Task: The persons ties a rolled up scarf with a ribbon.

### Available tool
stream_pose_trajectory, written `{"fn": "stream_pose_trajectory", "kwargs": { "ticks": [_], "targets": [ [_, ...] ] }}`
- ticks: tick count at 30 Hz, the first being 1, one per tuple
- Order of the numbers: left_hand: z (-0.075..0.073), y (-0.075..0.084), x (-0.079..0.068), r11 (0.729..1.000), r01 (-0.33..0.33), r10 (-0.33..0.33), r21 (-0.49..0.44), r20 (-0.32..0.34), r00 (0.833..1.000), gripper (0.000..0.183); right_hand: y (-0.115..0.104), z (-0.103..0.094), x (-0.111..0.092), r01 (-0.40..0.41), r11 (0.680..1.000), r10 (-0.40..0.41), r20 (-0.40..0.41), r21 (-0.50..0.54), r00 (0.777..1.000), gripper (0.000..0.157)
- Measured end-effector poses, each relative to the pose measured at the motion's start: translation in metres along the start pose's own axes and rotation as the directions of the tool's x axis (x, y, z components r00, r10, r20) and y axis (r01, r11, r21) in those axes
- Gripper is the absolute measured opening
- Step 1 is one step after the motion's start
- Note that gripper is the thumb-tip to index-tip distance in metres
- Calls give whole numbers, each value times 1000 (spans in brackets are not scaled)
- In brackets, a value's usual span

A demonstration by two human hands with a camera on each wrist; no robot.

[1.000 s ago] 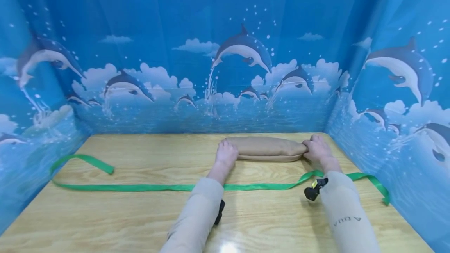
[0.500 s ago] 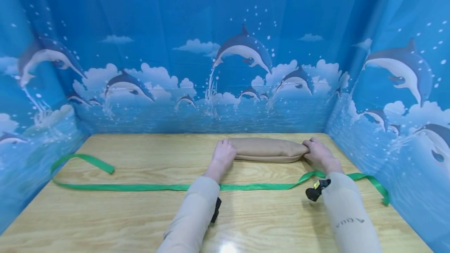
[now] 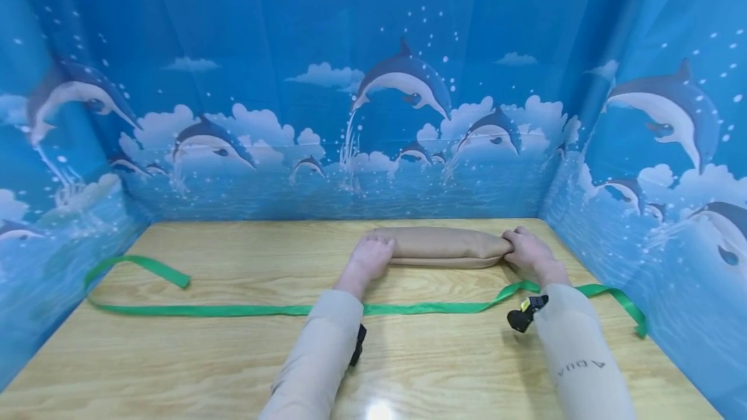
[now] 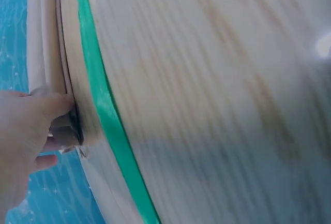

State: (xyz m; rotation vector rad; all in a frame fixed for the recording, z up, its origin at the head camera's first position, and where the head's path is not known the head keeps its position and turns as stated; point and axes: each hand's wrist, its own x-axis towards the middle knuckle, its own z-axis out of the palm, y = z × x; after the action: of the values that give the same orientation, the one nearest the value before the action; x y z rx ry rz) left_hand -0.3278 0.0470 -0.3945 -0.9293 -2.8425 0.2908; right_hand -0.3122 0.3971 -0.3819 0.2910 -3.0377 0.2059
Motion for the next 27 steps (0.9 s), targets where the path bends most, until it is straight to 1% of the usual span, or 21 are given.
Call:
{"fn": "stream_pose_trajectory", "kwargs": {
  "ticks": [4,7,10,13,16,19,23,25,27],
  "targets": [
    [-2,11,6,992,20,-23,128,23,999,36,1,-1,0,-10,1000,10,10,-4,1000,31],
    [-1,18,10,974,40,-46,222,22,999,33,1,-1,0,-15,1000,15,14,0,1000,30],
    [3,22,12,963,65,-66,263,-2,998,28,2,0,0,-3,1000,3,7,1,1000,29],
    [5,21,12,957,80,-71,279,-41,997,25,1,1,-1,7,1000,-7,-10,0,1000,30],
    [3,18,11,961,94,-69,261,-102,992,21,0,1,-2,16,1000,-16,-23,-6,1000,32],
    [0,15,10,969,92,-61,229,-141,988,18,-1,-1,-2,35,999,-35,-35,-14,999,25],
    [-4,10,9,974,75,-45,215,-140,989,15,0,-5,-3,89,996,-90,-64,-20,994,16],
    [-6,8,8,973,64,-35,222,-133,991,16,1,-7,-3,120,993,-121,-83,-17,989,14],
    [-8,5,8,971,50,-17,236,-141,990,16,1,-10,-4,143,990,-143,-107,-14,984,15]
  ]
}}
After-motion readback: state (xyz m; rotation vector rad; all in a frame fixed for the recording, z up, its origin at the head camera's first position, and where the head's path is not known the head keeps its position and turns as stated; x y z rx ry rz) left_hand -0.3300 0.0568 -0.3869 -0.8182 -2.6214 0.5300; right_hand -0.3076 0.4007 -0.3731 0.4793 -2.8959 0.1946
